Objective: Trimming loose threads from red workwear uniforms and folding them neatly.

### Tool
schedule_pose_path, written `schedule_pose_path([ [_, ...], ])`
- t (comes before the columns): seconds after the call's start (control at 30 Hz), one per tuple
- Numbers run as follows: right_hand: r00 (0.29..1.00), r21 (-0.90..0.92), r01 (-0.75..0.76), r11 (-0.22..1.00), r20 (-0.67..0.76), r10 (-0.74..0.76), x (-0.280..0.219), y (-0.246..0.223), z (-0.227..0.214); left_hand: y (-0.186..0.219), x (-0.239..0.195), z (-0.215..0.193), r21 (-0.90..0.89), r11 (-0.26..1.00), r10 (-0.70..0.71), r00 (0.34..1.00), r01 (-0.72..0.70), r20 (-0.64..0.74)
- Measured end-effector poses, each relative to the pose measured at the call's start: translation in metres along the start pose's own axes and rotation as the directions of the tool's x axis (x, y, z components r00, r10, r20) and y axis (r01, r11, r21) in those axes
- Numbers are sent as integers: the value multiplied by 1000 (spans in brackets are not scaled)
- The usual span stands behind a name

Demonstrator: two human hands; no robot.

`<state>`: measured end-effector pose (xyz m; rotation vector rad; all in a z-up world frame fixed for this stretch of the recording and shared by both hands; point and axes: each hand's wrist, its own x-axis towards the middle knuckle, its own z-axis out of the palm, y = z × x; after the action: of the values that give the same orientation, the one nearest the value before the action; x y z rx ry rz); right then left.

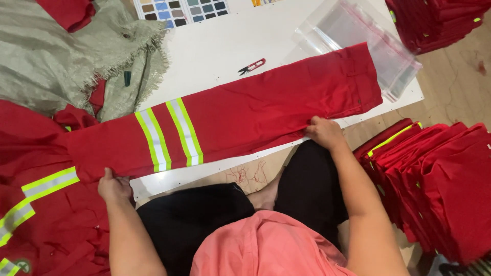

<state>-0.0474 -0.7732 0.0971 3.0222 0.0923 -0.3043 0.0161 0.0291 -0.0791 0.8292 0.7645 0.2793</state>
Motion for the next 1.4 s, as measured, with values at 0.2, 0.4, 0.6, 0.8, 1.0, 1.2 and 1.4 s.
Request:
schedule_pose_path([
  [0.2, 971, -46, 94, 995, -215, -102, 30, -6, -18, 3, -2, -1, -33, 998, -53, 994, 50, -96],
  [0.4, 975, 74, 63, 995, -220, -45, 51, -1, 9, 2, -6, -2, -16, 999, -53, 990, 52, -129],
  [0.6, 988, 363, -30, 931, -131, 83, 21, 0, 2, 7, -14, 2, -22, 996, -94, 984, 91, -150],
  [0.8, 991, 627, -107, 772, 8, 131, -8, 6, -5, 5, -11, -6, -55, 995, -93, 979, 84, -181],
  [1.0, 999, 343, -18, 939, 41, 4, 16, 21, -10, 3, -7, -5, -37, 998, -65, 984, 60, -168],
  [1.2, 986, 145, 114, 983, 101, -130, 30, 28, -19, 4, -8, -2, -1, 997, -80, 968, 82, -236],
  [1.4, 994, 144, 72, 987, 65, -82, 35, 37, 11, 20, -46, 31, 30, 989, -131, 943, 147, -305],
])
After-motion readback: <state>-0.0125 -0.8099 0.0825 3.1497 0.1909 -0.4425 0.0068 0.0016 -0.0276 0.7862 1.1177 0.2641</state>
